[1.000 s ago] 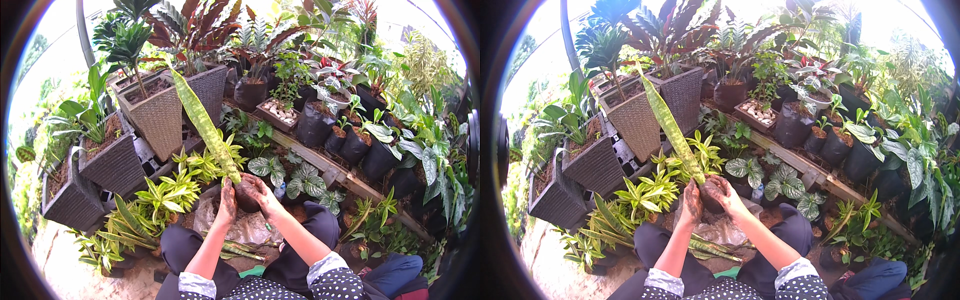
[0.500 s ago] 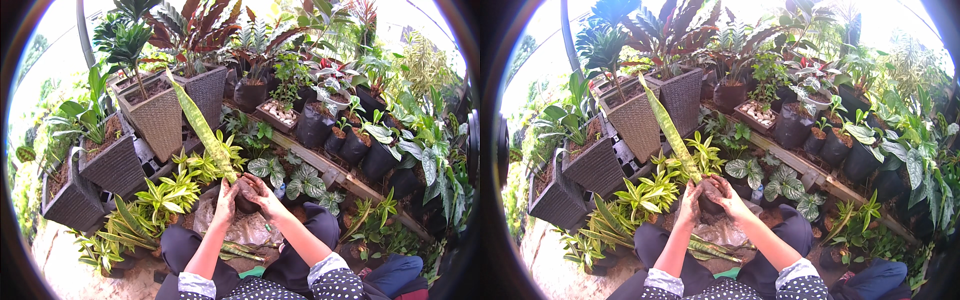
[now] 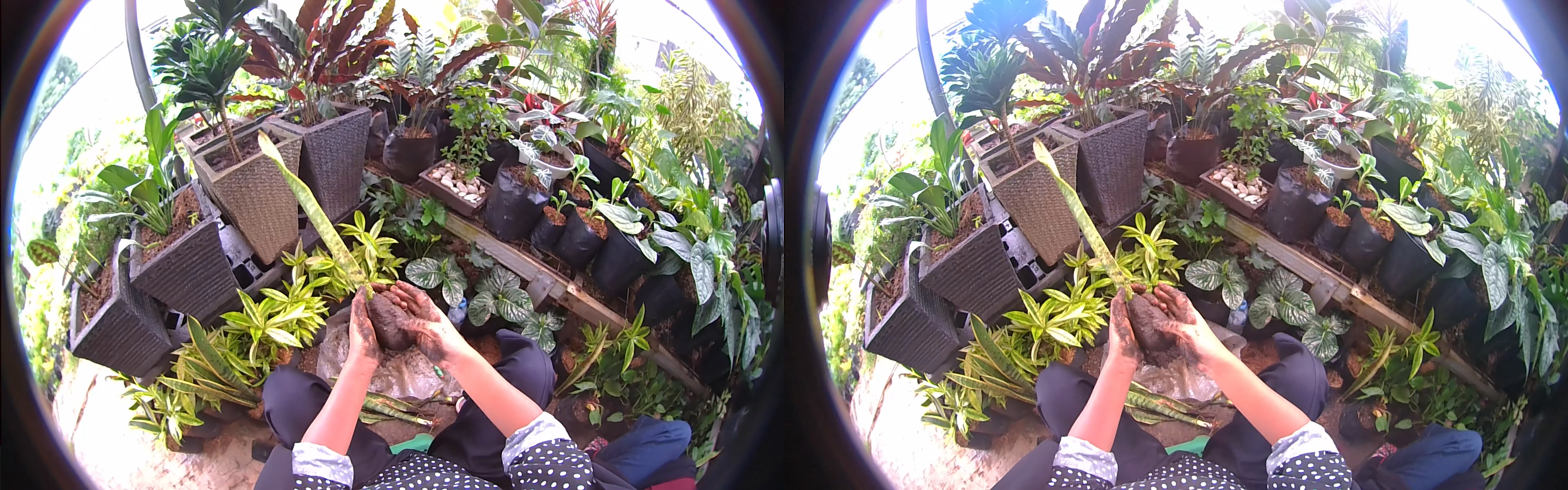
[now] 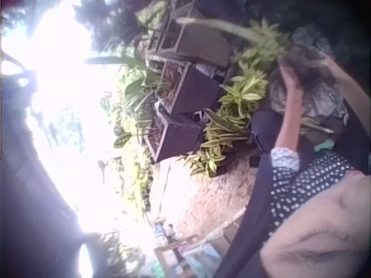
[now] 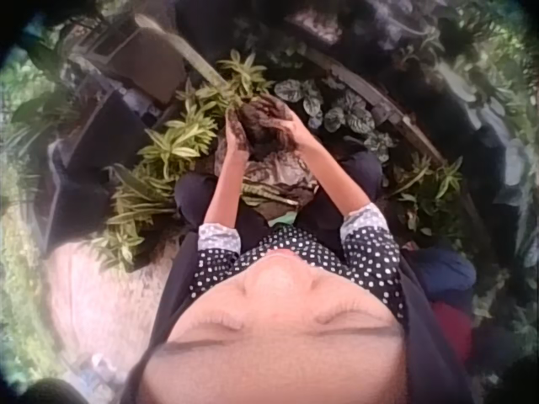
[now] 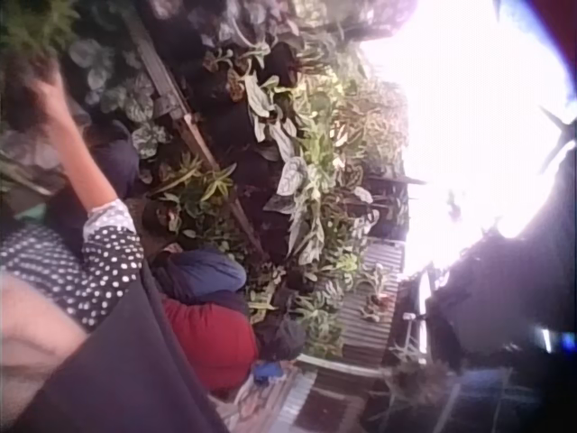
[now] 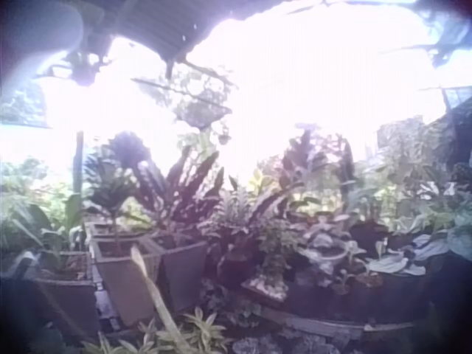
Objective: The person sits on the ground and packs soil around a snake plant cutting held in a small pot. They repeatedly add soil and press it down by hand to secure the plant.
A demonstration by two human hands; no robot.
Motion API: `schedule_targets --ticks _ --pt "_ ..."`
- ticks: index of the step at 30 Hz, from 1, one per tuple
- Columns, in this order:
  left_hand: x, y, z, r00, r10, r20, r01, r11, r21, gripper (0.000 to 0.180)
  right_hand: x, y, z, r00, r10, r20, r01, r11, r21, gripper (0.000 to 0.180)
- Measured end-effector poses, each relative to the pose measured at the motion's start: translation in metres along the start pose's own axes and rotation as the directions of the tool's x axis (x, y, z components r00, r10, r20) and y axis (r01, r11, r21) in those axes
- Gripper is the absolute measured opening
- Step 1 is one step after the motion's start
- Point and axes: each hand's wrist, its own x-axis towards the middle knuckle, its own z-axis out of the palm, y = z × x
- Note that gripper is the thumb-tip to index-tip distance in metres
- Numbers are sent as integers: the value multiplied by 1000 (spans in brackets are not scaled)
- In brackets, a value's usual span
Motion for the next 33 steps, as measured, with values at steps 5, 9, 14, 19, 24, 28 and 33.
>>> schedule_targets --ticks 5,9,14,19,24,28,33 --pt "-1 -7 1 1000 19 -4 -19 1000 5 34 0 8 2 992 -80 -98 53 966 -253 64" --pt "4 -7 -4 1000 -10 29 10 999 -30 36 0 2 0 999 -45 -27 45 999 -21 62" --pt "13 -22 -17 985 20 -172 -11 999 51 40 -1 4 3 989 -68 -130 47 986 -159 60" --pt "16 -30 -35 994 99 -34 -94 987 128 41 -2 0 5 995 -32 -91 32 999 -4 56" --pt "6 -20 -18 992 60 -110 -50 995 85 29 -1 7 -6 994 -34 -100 35 999 5 57" --pt "5 -12 -11 983 174 -48 -155 949 273 20 -2 11 -7 993 -61 -100 63 998 19 54" --pt "7 5 -9 975 112 -191 -48 949 311 16 -13 9 25 816 -508 277 357 66 -932 60"
